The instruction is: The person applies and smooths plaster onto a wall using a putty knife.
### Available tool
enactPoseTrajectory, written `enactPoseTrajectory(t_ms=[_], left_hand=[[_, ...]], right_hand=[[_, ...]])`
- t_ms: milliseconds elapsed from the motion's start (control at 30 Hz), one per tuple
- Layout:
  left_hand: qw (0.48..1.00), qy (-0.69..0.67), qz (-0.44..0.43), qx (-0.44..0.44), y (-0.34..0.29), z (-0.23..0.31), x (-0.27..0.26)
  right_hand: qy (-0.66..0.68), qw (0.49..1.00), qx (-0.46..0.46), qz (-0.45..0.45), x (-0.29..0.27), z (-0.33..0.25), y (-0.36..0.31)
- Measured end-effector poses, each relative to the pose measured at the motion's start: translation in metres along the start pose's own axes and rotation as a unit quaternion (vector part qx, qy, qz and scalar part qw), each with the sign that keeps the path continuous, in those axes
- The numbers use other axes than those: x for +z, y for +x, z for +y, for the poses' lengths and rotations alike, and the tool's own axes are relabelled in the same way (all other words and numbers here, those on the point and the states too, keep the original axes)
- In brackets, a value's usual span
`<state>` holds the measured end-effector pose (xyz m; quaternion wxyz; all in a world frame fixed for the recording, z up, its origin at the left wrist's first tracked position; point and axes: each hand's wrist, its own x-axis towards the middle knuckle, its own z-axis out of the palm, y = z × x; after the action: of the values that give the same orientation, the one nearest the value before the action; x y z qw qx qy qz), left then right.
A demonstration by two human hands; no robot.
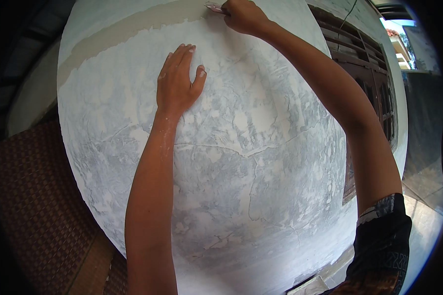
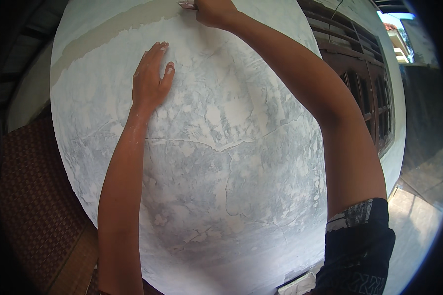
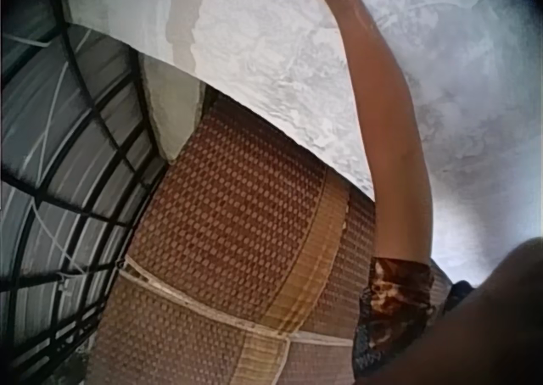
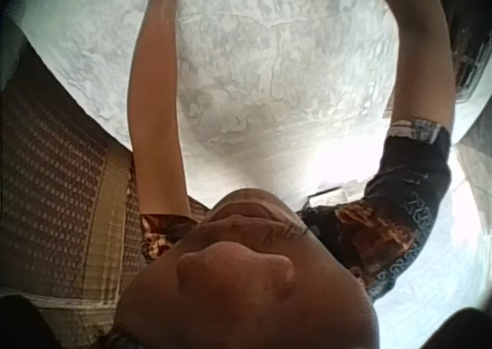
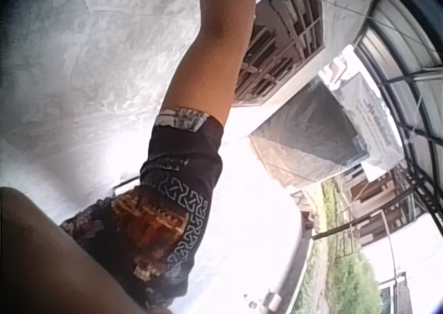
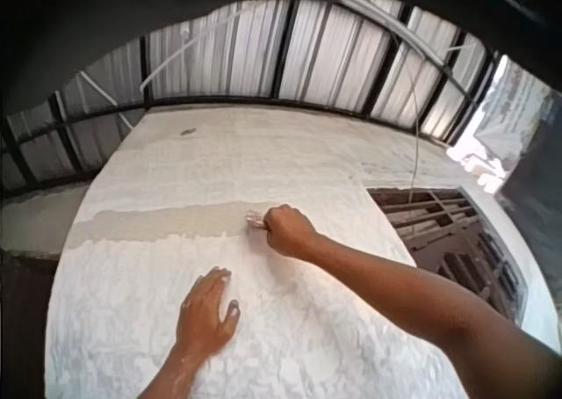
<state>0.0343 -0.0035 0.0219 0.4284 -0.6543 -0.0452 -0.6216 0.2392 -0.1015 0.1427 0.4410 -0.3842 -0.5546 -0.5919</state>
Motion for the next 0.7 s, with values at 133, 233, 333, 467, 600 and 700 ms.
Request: enactPoseTrajectory(t_ms=[133, 233, 333, 467, 600, 700], left_hand=[[1.0, 0.004, 0.005, 0.002, 0.001, 0.004, 0.005], [1.0, -0.001, 0.002, 0.001, 0.0, -0.001, 0.003], [1.0, 0.008, 0.001, 0.008, -0.004, -0.009, -0.004], [1.0, -0.001, 0.002, 0.004, -0.002, -0.001, -0.002], [1.0, 0.001, 0.011, 0.007, 0.0, 0.001, 0.004], [1.0, -0.004, 0.006, 0.003, 0.001, 0.002, 0.001]], right_hand=[[-0.056, 0.995, 0.088, -0.004, -0.004, 0.022, 0.033], [-0.029, 0.991, 0.122, -0.039, 0.013, 0.007, 0.024], [-0.062, 0.997, 0.01, -0.035, 0.018, -0.033, -0.011], [0.012, 1.0, 0.009, -0.021, -0.007, -0.036, 0.002], [-0.022, 0.993, 0.114, 0.02, -0.006, 0.004, 0.033], [-0.022, 0.987, 0.143, -0.07, -0.005, -0.002, 0.027]])
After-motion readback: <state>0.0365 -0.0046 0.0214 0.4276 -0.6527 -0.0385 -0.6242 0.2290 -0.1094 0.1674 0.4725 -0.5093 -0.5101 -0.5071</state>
